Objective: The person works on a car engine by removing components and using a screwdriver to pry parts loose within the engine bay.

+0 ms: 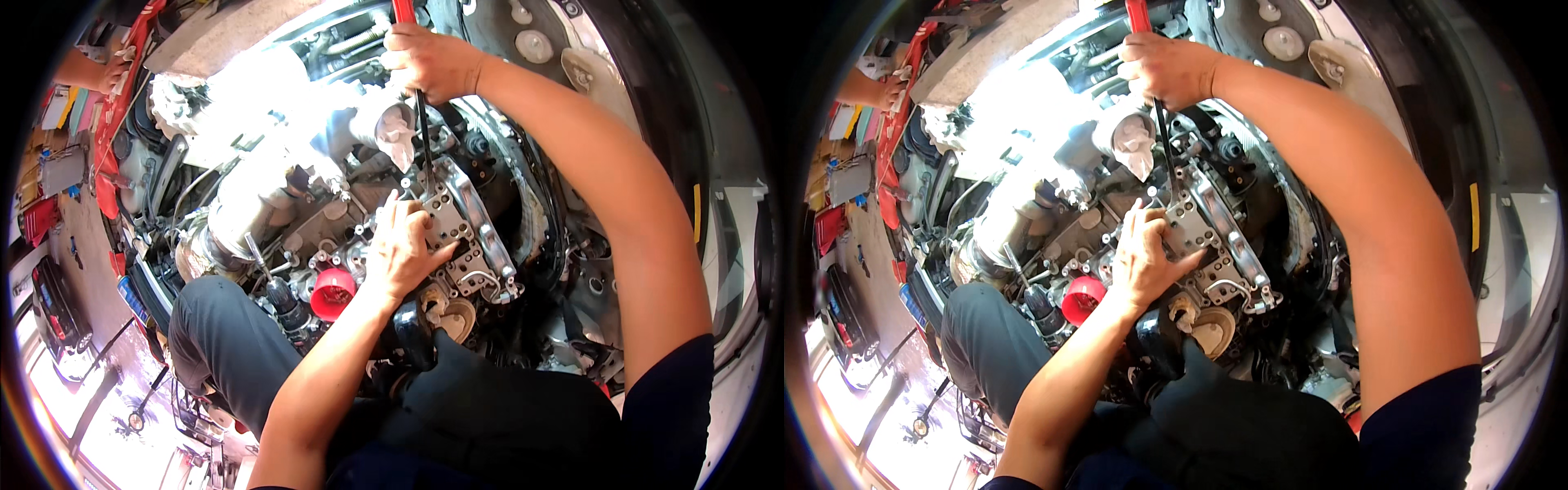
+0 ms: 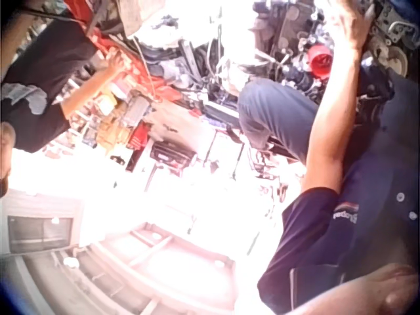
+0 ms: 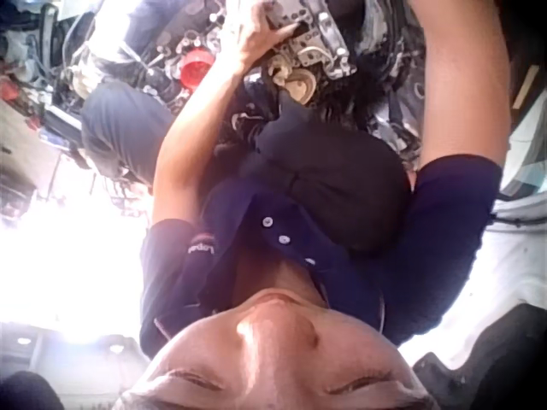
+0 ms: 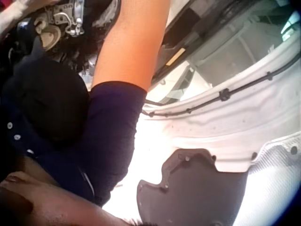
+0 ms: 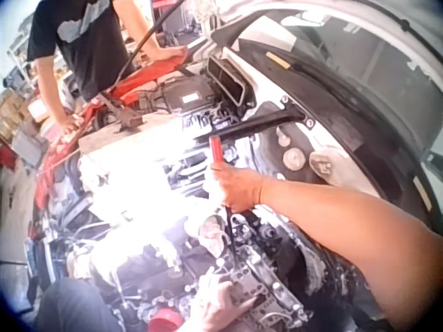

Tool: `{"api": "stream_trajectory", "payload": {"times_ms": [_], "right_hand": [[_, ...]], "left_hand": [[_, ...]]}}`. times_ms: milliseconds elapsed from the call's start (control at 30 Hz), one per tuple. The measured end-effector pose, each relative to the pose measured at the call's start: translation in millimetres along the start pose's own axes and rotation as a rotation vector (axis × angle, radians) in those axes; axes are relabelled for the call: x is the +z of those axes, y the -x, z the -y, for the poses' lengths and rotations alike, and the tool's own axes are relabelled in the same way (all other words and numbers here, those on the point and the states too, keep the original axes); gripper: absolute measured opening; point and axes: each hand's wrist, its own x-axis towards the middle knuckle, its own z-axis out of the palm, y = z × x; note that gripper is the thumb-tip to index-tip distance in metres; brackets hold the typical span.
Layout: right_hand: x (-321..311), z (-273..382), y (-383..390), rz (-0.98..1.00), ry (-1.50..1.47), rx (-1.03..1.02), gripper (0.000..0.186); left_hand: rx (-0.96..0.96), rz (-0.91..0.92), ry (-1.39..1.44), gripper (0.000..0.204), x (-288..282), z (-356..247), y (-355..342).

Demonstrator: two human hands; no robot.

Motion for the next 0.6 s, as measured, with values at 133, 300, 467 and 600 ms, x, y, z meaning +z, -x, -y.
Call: {"api": "stream_trajectory", "payload": {"times_ms": [133, 300, 467, 600], "right_hand": [[8.1, -3.0, 2.4, -0.15, 0.044, -0.036, 0.009], [-19.7, 8.7, 0.5, 0.077, 0.47, 0.011, 0.005], [-113.6, 55.0, 2.8, 0.315, 0.832, 0.334, 0.009], [-185.0, 159.3, 85.9, 0.386, 0.226, 0.735, 0.016]], "left_hand": [[0.014, 0.015, 0.01, 0.059, 1.0, -0.5, -0.7], [0.04, 0.025, 0.015, 0.064, 1.1, -0.1, -4.3], [0.004, 0.036, -0.097, 0.077, 0.1, -2.5, -5.0], [-0.118, 0.102, 0.102, 0.05, -15.4, -4.8, -16.8]]}}
